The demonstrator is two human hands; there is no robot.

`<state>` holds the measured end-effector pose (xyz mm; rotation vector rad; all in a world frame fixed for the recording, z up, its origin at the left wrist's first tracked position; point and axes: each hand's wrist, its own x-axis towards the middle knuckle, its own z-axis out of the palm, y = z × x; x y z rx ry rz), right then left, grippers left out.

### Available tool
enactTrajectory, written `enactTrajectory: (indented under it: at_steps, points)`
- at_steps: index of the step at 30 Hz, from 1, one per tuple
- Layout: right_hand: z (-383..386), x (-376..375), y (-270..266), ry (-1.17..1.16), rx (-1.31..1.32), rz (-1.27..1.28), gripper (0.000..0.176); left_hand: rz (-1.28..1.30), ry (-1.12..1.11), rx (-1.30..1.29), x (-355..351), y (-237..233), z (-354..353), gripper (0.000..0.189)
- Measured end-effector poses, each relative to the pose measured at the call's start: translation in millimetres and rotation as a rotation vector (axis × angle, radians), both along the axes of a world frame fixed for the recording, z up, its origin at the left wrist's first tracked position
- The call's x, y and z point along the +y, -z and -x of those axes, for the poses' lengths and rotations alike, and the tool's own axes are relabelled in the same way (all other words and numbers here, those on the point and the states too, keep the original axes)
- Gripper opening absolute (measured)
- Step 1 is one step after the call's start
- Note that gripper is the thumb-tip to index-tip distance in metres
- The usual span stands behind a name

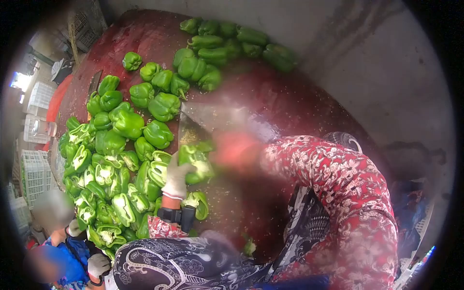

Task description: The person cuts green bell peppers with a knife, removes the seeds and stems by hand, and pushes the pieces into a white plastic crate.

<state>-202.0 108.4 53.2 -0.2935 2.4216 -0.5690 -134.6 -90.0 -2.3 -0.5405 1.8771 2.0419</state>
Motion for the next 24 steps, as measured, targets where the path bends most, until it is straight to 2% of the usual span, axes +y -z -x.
enactTrajectory:
  at_steps: [2,6,7,8,9,10,11,13,14,15,16,17,19,21,23,24]
  points:
    - [-2,1,-12,0.062,-0.015,-0.058,0.062,-0.310,-0.133,-0.151,-7,0,-4,0.064]
    - [-2,13,14,0.071,-0.038,0.006,0.062,-0.317,-0.101,-0.040,-16,13,-13,0.059]
    - [-5,18,25,0.028,0.090,0.132,0.059,-0.313,-0.105,-0.038,-18,10,-14,0.059]
    - [-9,22,31,-0.016,0.217,0.262,0.056,-0.465,-0.133,-0.099,-21,8,-14,0.058]
    - [-14,21,20,-0.027,0.215,0.279,0.056,-0.609,-0.169,-0.158,-28,3,-16,0.058]
    - [-15,14,-3,0.091,0.173,0.314,0.051,-0.644,-0.145,-0.218,-36,-3,-20,0.055]
    - [-15,3,-22,0.188,0.120,0.362,0.047,-0.702,-0.238,-0.140,-34,-24,-26,0.045]
    - [-14,-15,-39,0.402,-0.214,0.443,0.041,0.159,-0.054,0.376,-84,59,-62,0.053]
    - [-18,-32,-53,0.356,-0.234,0.469,0.041,-0.566,-0.348,0.050,-74,-1,-57,0.051]
    - [-27,-46,-71,0.376,-0.253,0.623,0.042,-0.548,-0.371,0.059,-79,-30,-63,0.051]
    - [-32,-55,-79,0.411,-0.269,0.771,0.044,-0.728,-0.400,0.215,-84,-52,-69,0.051]
    - [-30,-61,-77,0.302,-0.318,0.912,0.040,-0.909,-0.415,0.373,-89,-72,-75,0.052]
    - [-32,-82,-88,0.248,-0.184,0.786,0.038,-0.921,-0.544,0.335,-105,-114,-94,0.054]
    - [-29,-81,-84,0.190,-0.151,0.781,0.042,-0.602,-1.047,0.242,-150,-128,-118,0.054]
    - [-29,-77,-85,0.118,-0.122,0.771,0.046,-0.324,-1.079,0.312,-208,-122,-136,0.048]
    - [-29,-69,-85,0.191,-0.182,0.924,0.043,-0.332,-1.145,0.348,-222,-131,-139,0.047]
